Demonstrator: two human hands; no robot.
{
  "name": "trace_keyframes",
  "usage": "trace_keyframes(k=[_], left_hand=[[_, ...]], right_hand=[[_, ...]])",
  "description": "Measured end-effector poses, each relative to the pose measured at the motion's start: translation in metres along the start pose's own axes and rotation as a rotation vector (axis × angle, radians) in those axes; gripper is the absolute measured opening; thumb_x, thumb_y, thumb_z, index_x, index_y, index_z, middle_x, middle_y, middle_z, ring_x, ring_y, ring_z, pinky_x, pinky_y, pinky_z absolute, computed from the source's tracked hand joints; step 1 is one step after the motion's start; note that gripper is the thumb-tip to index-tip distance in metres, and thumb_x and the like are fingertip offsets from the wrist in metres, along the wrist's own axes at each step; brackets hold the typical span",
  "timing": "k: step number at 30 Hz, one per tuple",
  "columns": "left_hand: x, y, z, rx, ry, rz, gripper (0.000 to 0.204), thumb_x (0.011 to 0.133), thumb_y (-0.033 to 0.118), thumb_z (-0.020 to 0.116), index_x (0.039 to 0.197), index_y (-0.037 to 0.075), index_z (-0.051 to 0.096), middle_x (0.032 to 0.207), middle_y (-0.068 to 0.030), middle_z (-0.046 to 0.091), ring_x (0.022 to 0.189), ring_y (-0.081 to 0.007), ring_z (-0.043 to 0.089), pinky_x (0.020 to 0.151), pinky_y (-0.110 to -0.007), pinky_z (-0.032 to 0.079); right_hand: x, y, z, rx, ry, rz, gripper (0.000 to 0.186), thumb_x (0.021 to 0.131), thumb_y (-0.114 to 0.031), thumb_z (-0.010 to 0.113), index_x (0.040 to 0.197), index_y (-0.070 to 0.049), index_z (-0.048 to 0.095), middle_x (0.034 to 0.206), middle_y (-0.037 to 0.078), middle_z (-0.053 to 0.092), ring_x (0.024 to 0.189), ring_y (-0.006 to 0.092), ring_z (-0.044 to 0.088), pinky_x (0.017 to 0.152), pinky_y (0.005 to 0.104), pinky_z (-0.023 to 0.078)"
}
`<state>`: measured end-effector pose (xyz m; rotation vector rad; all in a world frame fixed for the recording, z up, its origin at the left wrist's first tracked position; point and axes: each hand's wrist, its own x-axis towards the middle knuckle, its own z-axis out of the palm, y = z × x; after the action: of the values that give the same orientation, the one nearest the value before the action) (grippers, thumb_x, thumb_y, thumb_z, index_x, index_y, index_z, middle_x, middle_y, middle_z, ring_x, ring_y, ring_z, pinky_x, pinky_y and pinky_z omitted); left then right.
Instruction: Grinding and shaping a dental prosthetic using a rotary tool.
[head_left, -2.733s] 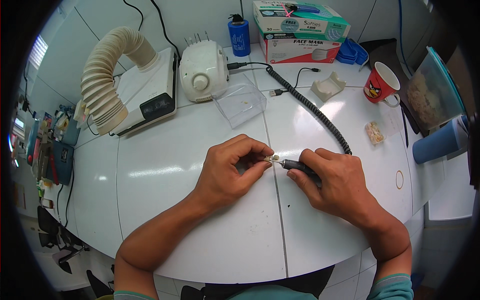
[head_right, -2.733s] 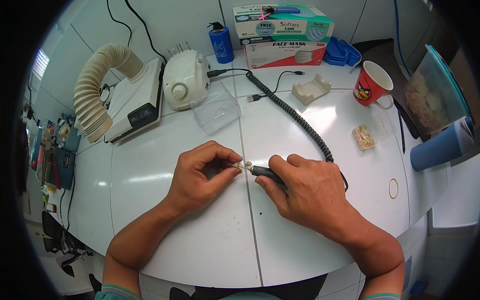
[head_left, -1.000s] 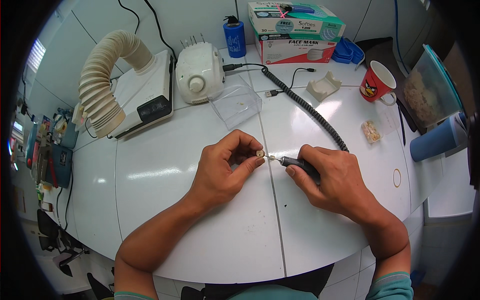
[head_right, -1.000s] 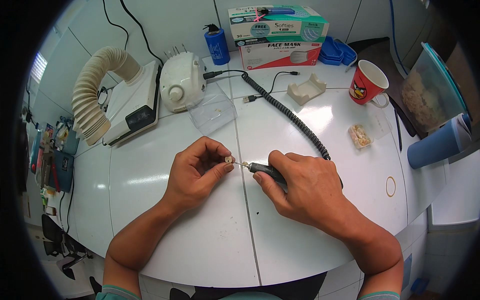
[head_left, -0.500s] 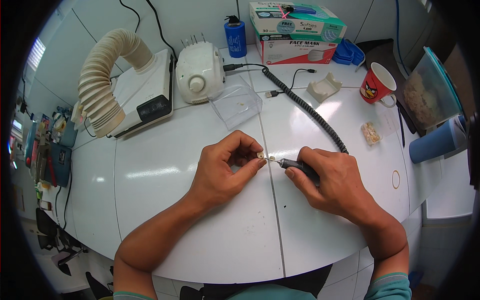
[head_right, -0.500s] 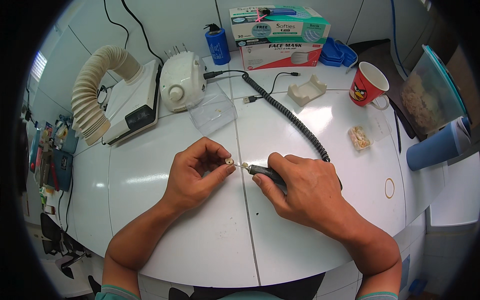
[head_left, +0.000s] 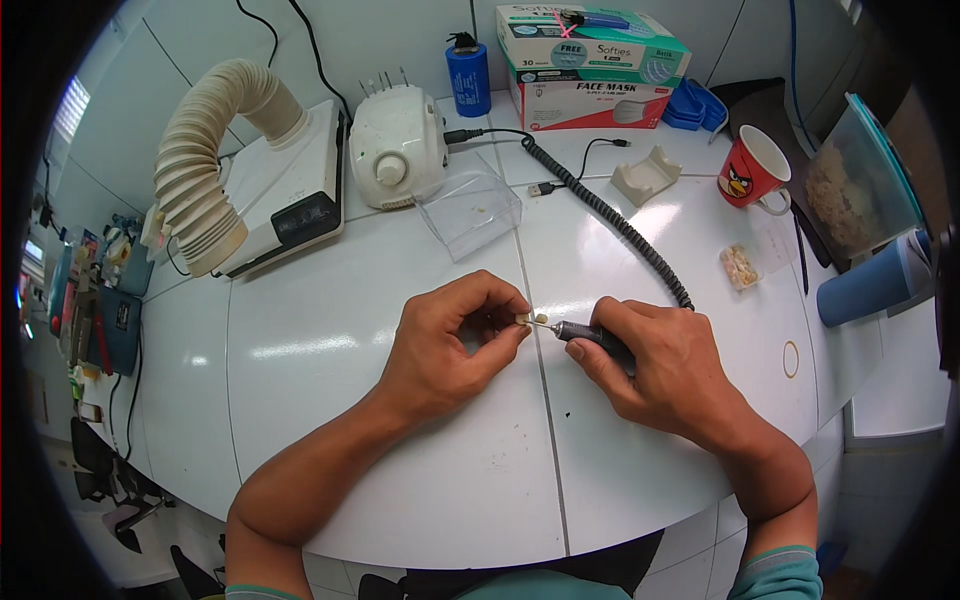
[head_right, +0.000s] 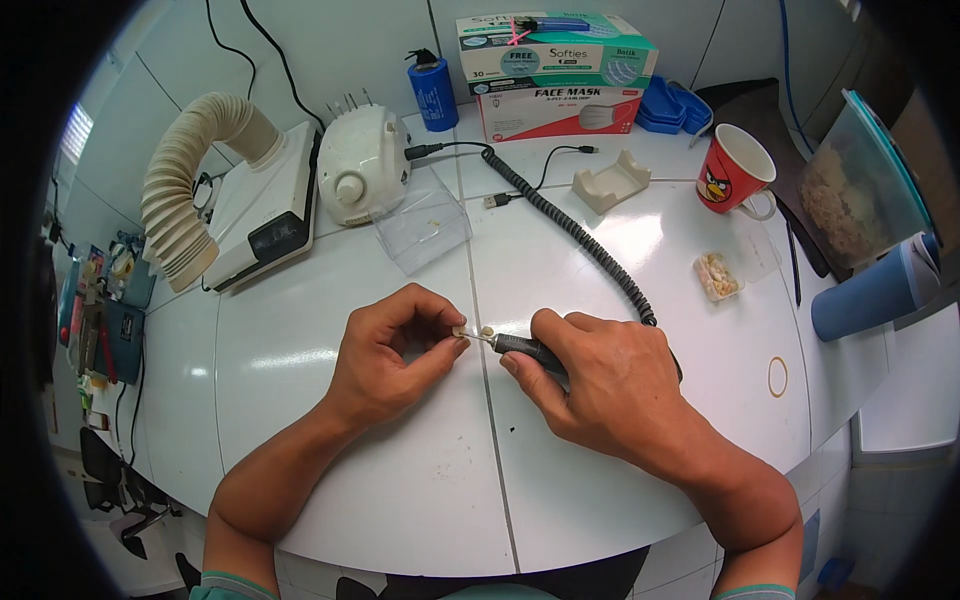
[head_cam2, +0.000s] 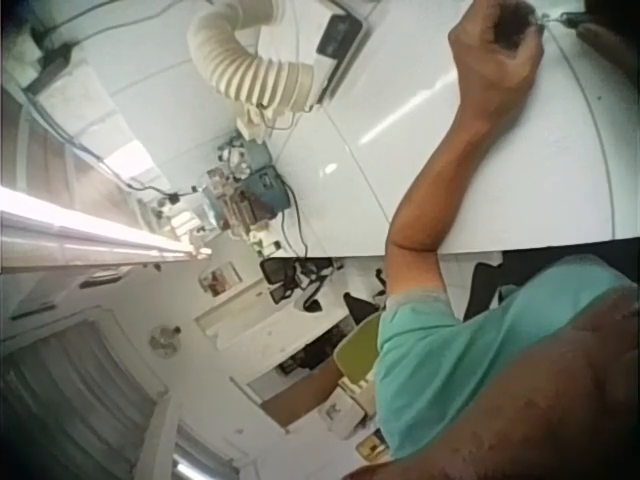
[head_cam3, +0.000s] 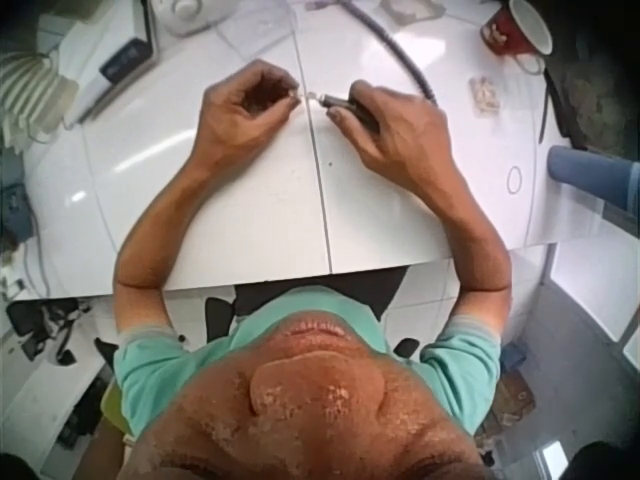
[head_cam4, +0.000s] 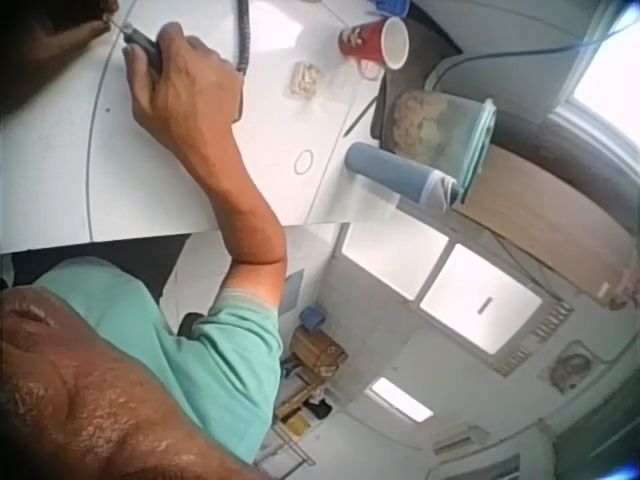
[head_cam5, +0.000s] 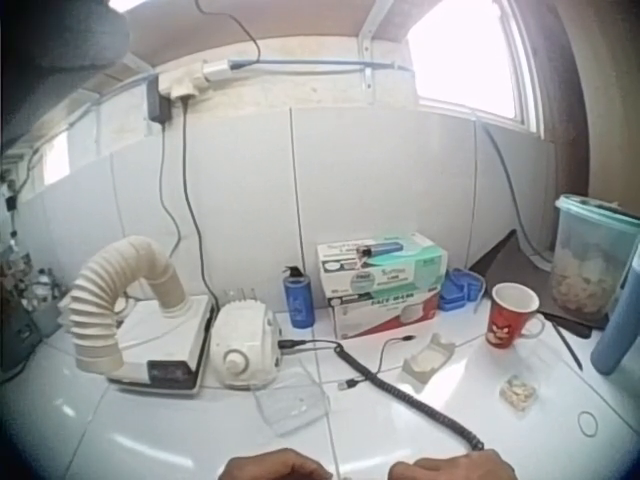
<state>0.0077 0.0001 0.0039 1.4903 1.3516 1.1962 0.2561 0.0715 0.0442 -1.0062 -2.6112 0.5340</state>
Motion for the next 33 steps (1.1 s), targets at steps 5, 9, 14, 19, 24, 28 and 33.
trace_keyframes(k=[5, 9, 14, 19, 24, 28, 33], left_hand=[[0.000, 0.000, 0.000, 0.026, -0.025, 0.004, 0.018, 0.097, -0.006, 0.077, 0.113, -0.001, 0.072, 0.101, -0.0044, 0.075, 0.092, -0.0091, 0.070, 0.082, -0.025, 0.057], [0.001, 0.002, 0.001, 0.069, -0.034, 0.029, 0.018, 0.096, -0.007, 0.077, 0.113, -0.002, 0.073, 0.101, -0.0051, 0.076, 0.092, -0.0092, 0.070, 0.081, -0.025, 0.057], [0.001, 0.000, 0.000, 0.061, -0.041, 0.009, 0.018, 0.098, -0.006, 0.076, 0.114, -0.002, 0.072, 0.102, -0.0049, 0.076, 0.092, -0.0091, 0.070, 0.082, -0.025, 0.057], [0.001, -0.009, -0.001, -0.054, 0.064, -0.009, 0.019, 0.099, 0.004, 0.080, 0.115, -0.001, 0.071, 0.098, -0.0064, 0.076, 0.090, -0.0110, 0.070, 0.081, -0.027, 0.057], [0.006, -0.011, -0.006, -0.149, 0.030, -0.053, 0.020, 0.101, 0.001, 0.080, 0.116, 0.003, 0.067, 0.107, -0.0010, 0.070, 0.100, -0.0073, 0.066, 0.092, -0.025, 0.056], [0.012, -0.017, -0.001, -0.225, 0.017, -0.029, 0.021, 0.101, 0.002, 0.081, 0.115, 0.003, 0.066, 0.108, -0.0007, 0.069, 0.101, -0.0074, 0.066, 0.092, -0.025, 0.056], [0.016, -0.020, 0.002, -0.254, 0.015, 0.039, 0.022, 0.100, 0.004, 0.082, 0.116, 0.003, 0.066, 0.109, -0.0006, 0.070, 0.101, -0.0073, 0.066, 0.091, -0.025, 0.056]], right_hand=[[-0.001, 0.000, 0.001, -0.009, 0.005, -0.009, 0.032, 0.104, -0.037, 0.076, 0.096, -0.007, 0.070, 0.072, 0.010, 0.069, 0.057, 0.0329, 0.067, 0.053, 0.0453, 0.050], [-0.002, 0.001, 0.001, -0.023, 0.017, -0.015, 0.032, 0.104, -0.037, 0.076, 0.096, -0.007, 0.070, 0.072, 0.010, 0.069, 0.057, 0.0325, 0.067, 0.052, 0.0451, 0.050], [-0.001, 0.002, 0.000, -0.023, 0.005, -0.003, 0.032, 0.104, -0.037, 0.075, 0.095, -0.006, 0.070, 0.072, 0.011, 0.070, 0.058, 0.0336, 0.067, 0.053, 0.0459, 0.050], [0.005, 0.003, -0.001, -0.012, -0.001, 0.014, 0.034, 0.105, -0.036, 0.074, 0.093, -0.006, 0.067, 0.072, 0.011, 0.070, 0.059, 0.0340, 0.067, 0.055, 0.0461, 0.050], [0.008, 0.012, 0.011, -0.196, 0.218, 0.039, 0.032, 0.107, -0.036, 0.074, 0.095, -0.007, 0.066, 0.074, 0.009, 0.069, 0.062, 0.0310, 0.069, 0.055, 0.0445, 0.050], [0.018, 0.029, 0.025, -0.278, 0.408, 0.049, 0.032, 0.105, -0.037, 0.076, 0.095, -0.008, 0.066, 0.081, 0.008, 0.069, 0.063, 0.0297, 0.069, 0.055, 0.0434, 0.051], [0.029, 0.029, 0.031, -0.371, 0.515, -0.011, 0.030, 0.103, -0.036, 0.078, 0.095, -0.008, 0.067, 0.081, 0.009, 0.067, 0.066, 0.0298, 0.070, 0.057, 0.0434, 0.053]])
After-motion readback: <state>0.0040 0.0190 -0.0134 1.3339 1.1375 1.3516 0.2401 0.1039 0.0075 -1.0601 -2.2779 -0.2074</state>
